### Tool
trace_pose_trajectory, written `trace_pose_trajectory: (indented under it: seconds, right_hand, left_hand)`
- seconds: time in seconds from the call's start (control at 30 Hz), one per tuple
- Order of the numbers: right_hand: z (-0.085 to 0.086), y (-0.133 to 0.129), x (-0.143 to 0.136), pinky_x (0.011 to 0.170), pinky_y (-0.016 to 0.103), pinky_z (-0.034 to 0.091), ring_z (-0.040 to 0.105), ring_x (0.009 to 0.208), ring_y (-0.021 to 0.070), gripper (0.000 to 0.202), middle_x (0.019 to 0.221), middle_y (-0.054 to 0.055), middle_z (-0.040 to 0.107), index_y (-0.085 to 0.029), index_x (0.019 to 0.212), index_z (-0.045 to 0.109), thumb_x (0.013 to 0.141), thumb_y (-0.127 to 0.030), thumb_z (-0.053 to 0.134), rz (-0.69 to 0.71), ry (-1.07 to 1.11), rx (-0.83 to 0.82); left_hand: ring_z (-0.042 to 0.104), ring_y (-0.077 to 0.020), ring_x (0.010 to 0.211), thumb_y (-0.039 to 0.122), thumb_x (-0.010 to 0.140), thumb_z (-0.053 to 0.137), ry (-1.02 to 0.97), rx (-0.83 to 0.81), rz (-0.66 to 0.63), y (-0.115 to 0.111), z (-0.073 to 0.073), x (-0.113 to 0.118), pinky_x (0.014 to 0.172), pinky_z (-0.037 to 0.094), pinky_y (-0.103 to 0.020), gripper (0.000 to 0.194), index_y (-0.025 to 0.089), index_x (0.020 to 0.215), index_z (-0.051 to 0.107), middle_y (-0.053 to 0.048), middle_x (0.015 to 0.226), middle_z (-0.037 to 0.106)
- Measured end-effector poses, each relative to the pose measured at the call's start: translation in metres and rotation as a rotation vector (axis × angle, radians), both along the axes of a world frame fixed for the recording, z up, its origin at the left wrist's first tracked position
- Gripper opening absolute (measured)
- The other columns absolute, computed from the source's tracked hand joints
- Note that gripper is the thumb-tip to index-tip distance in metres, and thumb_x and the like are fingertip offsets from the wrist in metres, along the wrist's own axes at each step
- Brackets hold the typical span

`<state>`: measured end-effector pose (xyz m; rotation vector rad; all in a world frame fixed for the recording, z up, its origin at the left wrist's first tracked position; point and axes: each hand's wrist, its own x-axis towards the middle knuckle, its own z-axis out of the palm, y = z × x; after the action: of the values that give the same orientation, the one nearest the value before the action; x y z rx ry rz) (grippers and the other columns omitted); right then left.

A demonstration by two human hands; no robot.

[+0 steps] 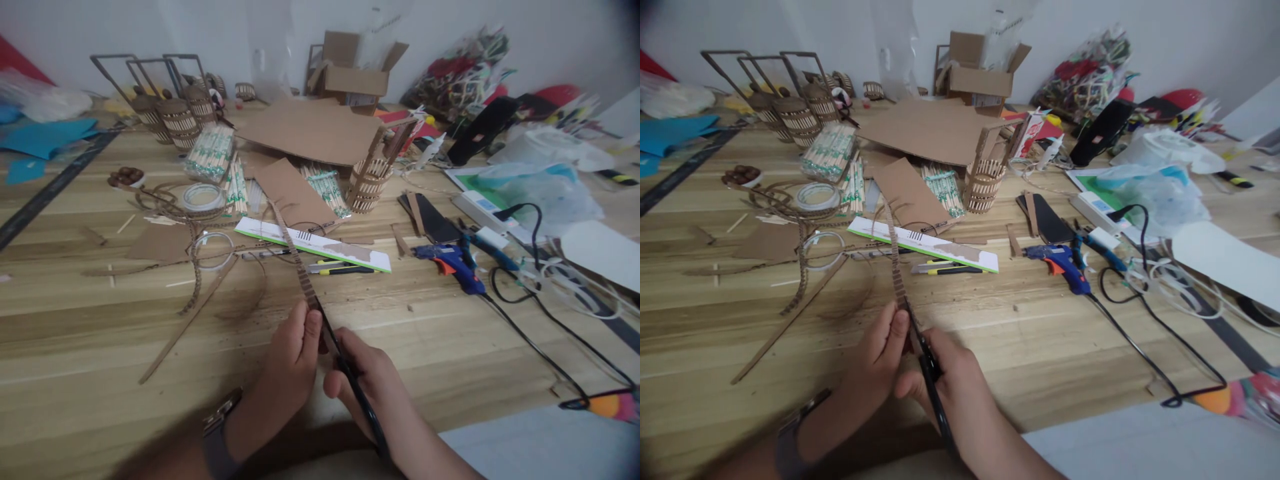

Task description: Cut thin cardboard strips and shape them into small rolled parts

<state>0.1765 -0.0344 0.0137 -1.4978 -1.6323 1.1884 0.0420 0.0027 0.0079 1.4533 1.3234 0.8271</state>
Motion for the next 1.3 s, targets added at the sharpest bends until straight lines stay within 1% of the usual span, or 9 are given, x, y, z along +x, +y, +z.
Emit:
trace_pose_trajectory:
  seconds: [0.1, 0.2, 0.3, 0.57, 0.7, 0.83, 0.93, 1.07, 1.3]
  right_hand:
    - [0.0009, -0.0017, 0.0002, 0.050, 0.022, 0.031, 0.034, 0.054, 0.0099, 0.051, 0.060, -0.005, 0.043, -0.022, 0.069, 0.042, 0.083, -0.068, 0.057, -0.009, 0.015, -0.021]
    - [0.0003, -0.0040, 0.0020, 0.049, 0.023, 0.030, 0.033, 0.054, 0.0103, 0.052, 0.061, -0.005, 0.041, -0.021, 0.071, 0.045, 0.084, -0.071, 0.052, 0.001, 0.017, -0.005]
    - [-0.0023, -0.0059, 0.0025, 0.047, 0.022, 0.027, 0.030, 0.054, 0.0101, 0.052, 0.060, -0.006, 0.037, -0.021, 0.077, 0.049, 0.082, -0.072, 0.054, 0.006, 0.022, -0.015]
    - [-0.0076, -0.0079, 0.0020, 0.046, 0.023, 0.026, 0.029, 0.053, 0.0103, 0.053, 0.060, -0.006, 0.037, -0.021, 0.078, 0.050, 0.079, -0.073, 0.056, 0.000, 0.039, 0.000]
    - [-0.0052, -0.0080, 0.0008, 0.048, 0.023, 0.026, 0.029, 0.054, 0.0104, 0.052, 0.060, -0.007, 0.036, -0.021, 0.075, 0.047, 0.082, -0.072, 0.053, 0.017, 0.039, -0.035]
    - [-0.0060, -0.0086, -0.0005, 0.052, 0.025, 0.028, 0.033, 0.057, 0.0116, 0.052, 0.063, -0.005, 0.040, -0.021, 0.077, 0.047, 0.086, -0.072, 0.046, 0.017, 0.033, -0.052]
    - [-0.0068, -0.0074, 0.0004, 0.050, 0.024, 0.027, 0.031, 0.056, 0.0113, 0.054, 0.062, -0.005, 0.038, -0.021, 0.078, 0.049, 0.083, -0.074, 0.049, 0.009, 0.045, -0.051]
    - [-0.0059, -0.0042, 0.0022, 0.047, 0.024, 0.026, 0.031, 0.054, 0.0112, 0.057, 0.061, -0.005, 0.040, -0.020, 0.081, 0.052, 0.078, -0.077, 0.054, 0.028, 0.038, 0.001]
    - [-0.0038, -0.0068, -0.0001, 0.053, 0.024, 0.028, 0.033, 0.057, 0.0113, 0.045, 0.063, -0.005, 0.040, -0.021, 0.079, 0.048, 0.086, -0.064, 0.056, 0.002, 0.022, -0.033]
  left_hand:
    - [0.049, -0.0171, 0.058, 0.043, 0.097, 0.033, -0.012, 0.019, -0.022, 0.0013, 0.0000, -0.0019, 0.056, 0.037, -0.029, 0.033, 0.024, 0.072, 0.043, 0.002, 0.062, 0.048]
    - [0.044, -0.0161, 0.057, 0.043, 0.098, 0.031, -0.042, 0.033, 0.042, 0.0051, -0.0007, -0.0042, 0.055, 0.036, -0.029, 0.036, 0.024, 0.068, 0.039, 0.004, 0.061, 0.042]
    - [0.044, -0.0161, 0.058, 0.042, 0.098, 0.033, -0.051, 0.031, 0.110, 0.0087, -0.0026, -0.0044, 0.055, 0.037, -0.029, 0.034, 0.024, 0.070, 0.039, 0.004, 0.063, 0.042]
    - [0.046, -0.0173, 0.057, 0.039, 0.096, 0.032, 0.028, 0.088, 0.151, 0.0067, -0.0006, -0.0010, 0.056, 0.038, -0.029, 0.029, 0.025, 0.071, 0.040, 0.003, 0.062, 0.043]
    - [0.046, -0.0174, 0.057, 0.041, 0.097, 0.031, 0.041, 0.093, 0.149, 0.0057, -0.0003, -0.0018, 0.055, 0.038, -0.029, 0.031, 0.025, 0.071, 0.039, 0.003, 0.061, 0.043]
    - [0.047, -0.0177, 0.057, 0.042, 0.097, 0.030, 0.042, 0.111, 0.166, 0.0057, -0.0006, -0.0019, 0.054, 0.038, -0.029, 0.033, 0.025, 0.070, 0.039, 0.003, 0.061, 0.043]
    - [0.049, -0.0177, 0.057, 0.039, 0.096, 0.030, 0.055, 0.126, 0.161, 0.0056, -0.0007, -0.0016, 0.055, 0.038, -0.029, 0.030, 0.025, 0.070, 0.038, 0.002, 0.061, 0.045]
    - [0.050, -0.0168, 0.055, 0.037, 0.096, 0.031, 0.034, 0.128, 0.086, 0.0040, -0.0026, -0.0008, 0.054, 0.038, -0.028, 0.028, 0.025, 0.072, 0.038, 0.003, 0.060, 0.048]
    - [0.050, -0.0162, 0.056, 0.038, 0.098, 0.031, 0.037, 0.110, 0.084, 0.0019, -0.0072, -0.0003, 0.054, 0.037, -0.028, 0.030, 0.025, 0.072, 0.039, 0.004, 0.060, 0.048]
